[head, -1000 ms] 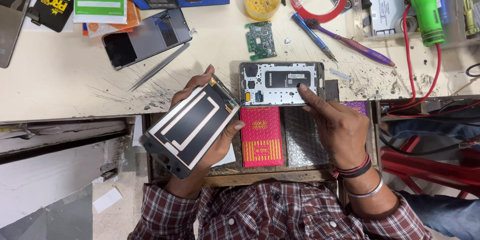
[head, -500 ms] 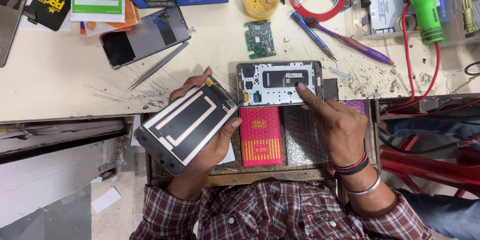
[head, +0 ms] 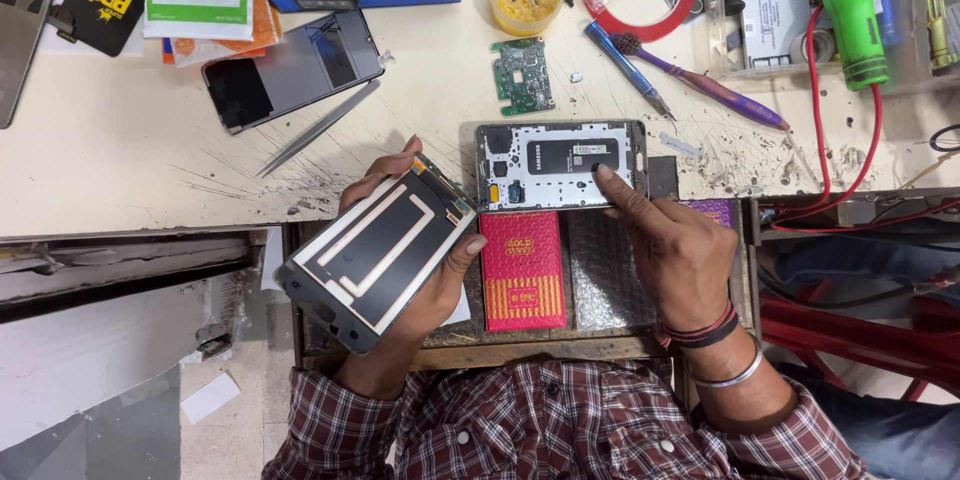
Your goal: The person solders a small component on a circuit board with a soldering iron, then picks up a Samsung smartphone, removes its back cover and battery, and uses tweezers to pry and work on the internal midframe and components. They reach toward the upper bench near the end of the clip.
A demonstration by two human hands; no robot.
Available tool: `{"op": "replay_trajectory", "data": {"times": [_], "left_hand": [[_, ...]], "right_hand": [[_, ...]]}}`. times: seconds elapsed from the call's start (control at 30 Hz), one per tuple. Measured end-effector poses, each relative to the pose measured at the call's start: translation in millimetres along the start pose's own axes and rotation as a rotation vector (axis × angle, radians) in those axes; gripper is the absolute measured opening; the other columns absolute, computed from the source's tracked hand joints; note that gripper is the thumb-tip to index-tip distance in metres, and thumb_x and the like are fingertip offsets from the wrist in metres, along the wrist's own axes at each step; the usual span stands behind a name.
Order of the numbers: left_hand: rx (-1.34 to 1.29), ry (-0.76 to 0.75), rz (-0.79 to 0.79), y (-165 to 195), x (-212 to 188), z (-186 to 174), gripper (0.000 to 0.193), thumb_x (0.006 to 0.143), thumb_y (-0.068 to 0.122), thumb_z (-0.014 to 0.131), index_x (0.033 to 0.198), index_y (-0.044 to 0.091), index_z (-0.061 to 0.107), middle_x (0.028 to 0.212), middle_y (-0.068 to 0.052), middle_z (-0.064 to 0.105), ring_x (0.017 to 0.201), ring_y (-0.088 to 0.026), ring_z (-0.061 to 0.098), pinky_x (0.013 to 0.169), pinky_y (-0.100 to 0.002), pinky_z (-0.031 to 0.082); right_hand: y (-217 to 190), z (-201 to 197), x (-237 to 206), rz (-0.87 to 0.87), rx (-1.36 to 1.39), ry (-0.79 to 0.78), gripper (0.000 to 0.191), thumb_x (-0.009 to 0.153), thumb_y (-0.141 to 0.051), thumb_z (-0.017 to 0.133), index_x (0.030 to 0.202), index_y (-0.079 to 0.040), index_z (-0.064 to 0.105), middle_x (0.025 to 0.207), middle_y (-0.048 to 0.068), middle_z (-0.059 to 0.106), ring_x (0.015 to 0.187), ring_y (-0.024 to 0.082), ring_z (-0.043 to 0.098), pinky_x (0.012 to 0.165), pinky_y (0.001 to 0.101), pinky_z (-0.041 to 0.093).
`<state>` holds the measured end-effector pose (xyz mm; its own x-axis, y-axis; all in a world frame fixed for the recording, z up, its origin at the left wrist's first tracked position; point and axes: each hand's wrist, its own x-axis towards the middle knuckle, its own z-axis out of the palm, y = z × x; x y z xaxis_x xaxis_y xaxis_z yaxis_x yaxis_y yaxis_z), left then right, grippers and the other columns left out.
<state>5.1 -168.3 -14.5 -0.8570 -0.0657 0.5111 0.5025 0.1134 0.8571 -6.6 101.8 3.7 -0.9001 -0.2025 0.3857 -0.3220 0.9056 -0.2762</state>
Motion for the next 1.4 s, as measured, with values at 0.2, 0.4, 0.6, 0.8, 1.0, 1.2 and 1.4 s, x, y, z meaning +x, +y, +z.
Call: {"op": "replay_trajectory", "data": {"times": [0.2, 0.4, 0.6, 0.8, 1.0, 1.2, 1.4], "left_hand": [[0.062, 0.036, 0.059, 1, 5, 0, 0.085, 0.096, 0.026, 0.083, 0.156, 0.010, 0.025, 0.146, -0.016, 0.044, 0.148, -0.034, 0.044, 0.132, -0.051, 0.033], [0.077, 0.038, 0.032, 4, 6, -1, 0.085, 0.097, 0.027, 0.082, 0.155, 0.005, 0.024, 0.146, -0.018, 0.044, 0.149, -0.035, 0.044, 0.134, -0.053, 0.035], [0.120, 0.043, 0.060, 7, 9, 2, 0.079, 0.098, 0.026, 0.081, 0.153, 0.005, 0.029, 0.142, -0.015, 0.044, 0.141, -0.029, 0.050, 0.130, -0.053, 0.035], [0.141, 0.054, 0.103, 1, 5, -1, 0.075, 0.097, 0.025, 0.081, 0.153, 0.008, 0.034, 0.141, -0.010, 0.039, 0.141, -0.026, 0.046, 0.125, -0.052, 0.034], [-0.200, 0.363, 0.110, -15, 8, -21, 0.096, 0.099, 0.021, 0.091, 0.158, 0.019, 0.015, 0.158, -0.005, 0.035, 0.153, -0.027, 0.038, 0.130, -0.051, 0.030], [0.065, 0.197, -0.030, 7, -2, -56, 0.098, 0.102, 0.034, 0.081, 0.166, 0.011, 0.010, 0.159, -0.011, 0.039, 0.148, -0.025, 0.043, 0.127, -0.043, 0.039], [0.702, 0.111, -0.164, 41, 23, -110, 0.095, 0.079, 0.044, 0.082, 0.157, 0.003, 0.044, 0.128, -0.014, 0.065, 0.118, -0.024, 0.068, 0.101, -0.039, 0.059]], "right_hand": [[-2, -1, 5, -0.012, -0.012, -0.007, 0.054, 0.090, -0.017, 0.081, 0.138, -0.036, 0.069, 0.061, 0.006, 0.043, 0.051, 0.022, 0.048, 0.052, 0.0420, 0.040], [-2, 0, 7, -0.018, -0.010, -0.004, 0.053, 0.090, -0.017, 0.081, 0.138, -0.036, 0.069, 0.061, 0.006, 0.042, 0.051, 0.022, 0.046, 0.052, 0.0423, 0.040], [0, -1, 9, -0.021, 0.010, -0.001, 0.054, 0.090, -0.016, 0.081, 0.139, -0.036, 0.069, 0.060, 0.006, 0.042, 0.051, 0.021, 0.046, 0.052, 0.0424, 0.039], [-4, -3, 9, -0.029, 0.009, 0.007, 0.055, 0.089, -0.014, 0.082, 0.139, -0.036, 0.069, 0.061, 0.006, 0.042, 0.051, 0.021, 0.046, 0.052, 0.0424, 0.040], [-5, -3, 14, -0.025, 0.020, 0.011, 0.055, 0.091, -0.013, 0.081, 0.139, -0.036, 0.069, 0.062, 0.006, 0.046, 0.052, 0.021, 0.048, 0.052, 0.0415, 0.041], [-17, -2, 15, -0.003, 0.018, -0.006, 0.055, 0.090, -0.013, 0.081, 0.139, -0.035, 0.068, 0.064, 0.007, 0.051, 0.054, 0.024, 0.051, 0.053, 0.0420, 0.042], [-27, -4, 18, 0.027, 0.040, -0.032, 0.054, 0.091, -0.015, 0.081, 0.139, -0.034, 0.068, 0.064, 0.008, 0.052, 0.053, 0.024, 0.051, 0.053, 0.0423, 0.043]]}}
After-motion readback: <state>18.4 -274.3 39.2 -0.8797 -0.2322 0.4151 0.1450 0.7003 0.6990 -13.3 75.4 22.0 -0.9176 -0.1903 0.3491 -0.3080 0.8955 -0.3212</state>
